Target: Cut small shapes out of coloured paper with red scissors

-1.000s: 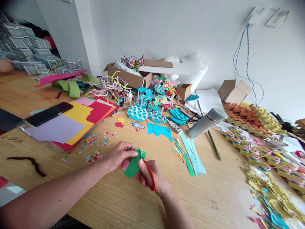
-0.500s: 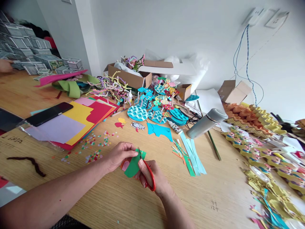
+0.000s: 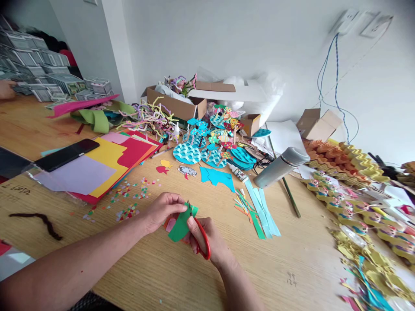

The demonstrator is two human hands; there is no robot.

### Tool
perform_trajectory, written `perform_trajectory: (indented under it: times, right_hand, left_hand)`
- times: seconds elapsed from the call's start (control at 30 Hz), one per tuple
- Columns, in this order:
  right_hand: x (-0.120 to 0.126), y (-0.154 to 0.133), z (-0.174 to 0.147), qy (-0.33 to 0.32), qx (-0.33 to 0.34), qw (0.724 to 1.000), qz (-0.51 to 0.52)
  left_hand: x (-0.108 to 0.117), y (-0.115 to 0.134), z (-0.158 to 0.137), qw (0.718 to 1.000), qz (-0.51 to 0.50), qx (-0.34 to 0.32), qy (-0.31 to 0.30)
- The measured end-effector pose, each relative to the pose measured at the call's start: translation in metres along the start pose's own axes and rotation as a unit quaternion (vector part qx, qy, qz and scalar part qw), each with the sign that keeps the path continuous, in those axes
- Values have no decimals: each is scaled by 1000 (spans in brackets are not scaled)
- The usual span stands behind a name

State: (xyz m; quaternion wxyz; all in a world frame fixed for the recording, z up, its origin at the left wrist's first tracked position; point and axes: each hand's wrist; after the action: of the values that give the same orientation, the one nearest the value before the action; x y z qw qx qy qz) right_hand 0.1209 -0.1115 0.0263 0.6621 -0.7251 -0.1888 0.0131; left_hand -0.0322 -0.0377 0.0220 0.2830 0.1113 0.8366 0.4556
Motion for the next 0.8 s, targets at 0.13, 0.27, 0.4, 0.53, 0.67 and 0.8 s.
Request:
perform_trajectory:
  times: [0.13,0.27,0.4,0.53,0.67,0.8]
  right_hand:
    - [0,-2,-1,-1,4,1000,8]
    - [0,-2,-1,3,5,1000,9]
    - [0,3,0,2,7,1000,14]
    - [1,6,0,5,14,1000,22]
    - [1,4,0,3,7,1000,18]
    - [0,0,0,-1,-2,1000,6]
  left_hand:
    - [0,0,0,1000,-6,2,-4]
    - [0,0,0,1000,-9,2,0]
    - [0,0,0,1000,-10,6,3]
    - [0,-1,0,1000,-10,6,3]
    - [0,0,0,1000,-9,11,-1]
    - [0,0,0,1000,-2,19,-3]
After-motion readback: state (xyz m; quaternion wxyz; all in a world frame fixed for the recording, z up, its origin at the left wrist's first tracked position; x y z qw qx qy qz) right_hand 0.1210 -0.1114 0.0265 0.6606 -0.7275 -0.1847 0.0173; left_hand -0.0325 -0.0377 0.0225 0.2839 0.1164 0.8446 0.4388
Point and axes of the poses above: each hand's wrist, its own z-axis towards the middle knuckle, its own x-axis out of the back of the hand, y = z × x, and after that the axes turned 9 degrees about x, right-handed
